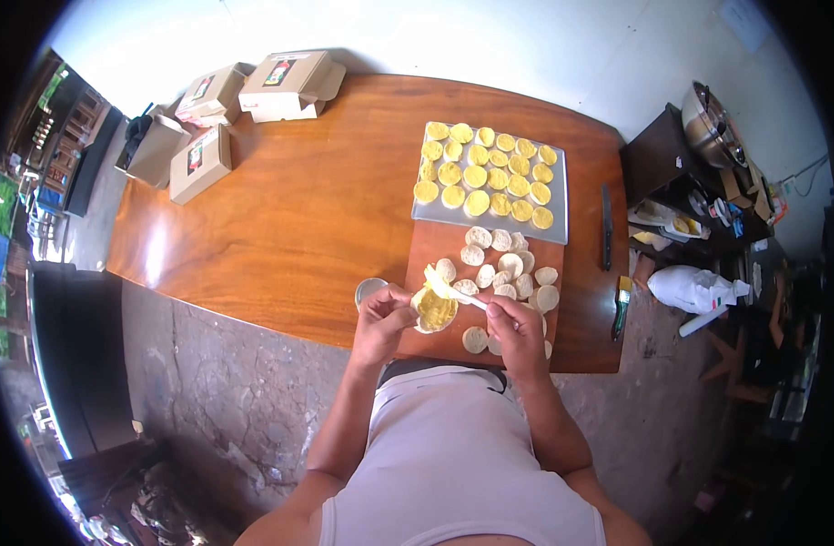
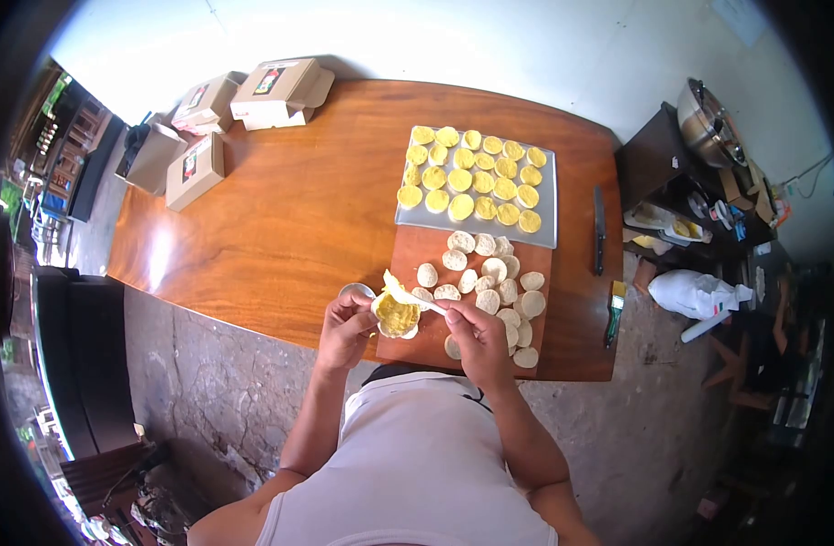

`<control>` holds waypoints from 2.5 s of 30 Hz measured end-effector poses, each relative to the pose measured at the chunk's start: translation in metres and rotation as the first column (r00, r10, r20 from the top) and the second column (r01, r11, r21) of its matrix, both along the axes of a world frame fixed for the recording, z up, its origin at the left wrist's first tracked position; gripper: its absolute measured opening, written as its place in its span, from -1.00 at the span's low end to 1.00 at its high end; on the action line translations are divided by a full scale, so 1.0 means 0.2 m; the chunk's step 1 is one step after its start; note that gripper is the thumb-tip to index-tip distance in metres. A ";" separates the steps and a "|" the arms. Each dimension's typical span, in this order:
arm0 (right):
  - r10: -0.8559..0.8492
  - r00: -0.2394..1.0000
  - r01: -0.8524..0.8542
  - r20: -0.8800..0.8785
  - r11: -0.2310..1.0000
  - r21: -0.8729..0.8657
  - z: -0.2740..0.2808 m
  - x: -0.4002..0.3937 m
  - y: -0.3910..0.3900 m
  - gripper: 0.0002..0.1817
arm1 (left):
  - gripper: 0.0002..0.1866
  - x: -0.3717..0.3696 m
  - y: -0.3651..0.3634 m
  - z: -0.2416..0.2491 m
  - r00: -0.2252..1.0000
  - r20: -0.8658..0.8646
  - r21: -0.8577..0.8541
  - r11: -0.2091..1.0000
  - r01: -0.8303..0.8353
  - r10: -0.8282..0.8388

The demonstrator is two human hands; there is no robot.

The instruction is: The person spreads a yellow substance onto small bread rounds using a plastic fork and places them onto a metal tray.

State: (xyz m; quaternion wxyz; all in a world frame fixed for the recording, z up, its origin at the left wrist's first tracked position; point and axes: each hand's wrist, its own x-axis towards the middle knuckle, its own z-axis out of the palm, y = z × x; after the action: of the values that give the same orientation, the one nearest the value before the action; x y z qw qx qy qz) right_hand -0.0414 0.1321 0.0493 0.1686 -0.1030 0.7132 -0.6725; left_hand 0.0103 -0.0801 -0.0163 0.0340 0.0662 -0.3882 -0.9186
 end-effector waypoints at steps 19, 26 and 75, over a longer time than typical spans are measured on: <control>0.277 0.858 -0.014 0.434 0.855 -0.518 -0.16 -0.13 0.07 -0.76 | -0.83 0.00 -0.06 0.02 0.998 0.029 -0.048 0.997 0.055 -0.054; 0.385 0.757 0.072 0.528 0.753 -0.654 -0.22 -0.16 0.11 -0.76 | -0.82 -0.01 -0.10 0.06 0.999 0.030 -0.203 0.979 0.022 -0.016; 0.247 0.714 -0.085 -0.655 0.959 0.269 -0.02 -0.13 0.01 -0.75 | -0.88 -0.10 -0.02 0.10 0.992 0.126 0.202 0.978 -0.042 0.017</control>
State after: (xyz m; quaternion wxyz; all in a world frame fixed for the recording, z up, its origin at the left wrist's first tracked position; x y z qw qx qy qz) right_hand -0.0667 0.1345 0.0457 -0.0348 -0.3872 0.7825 -0.4864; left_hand -0.0095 -0.0834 0.0046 0.0167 0.1319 -0.2919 -0.9471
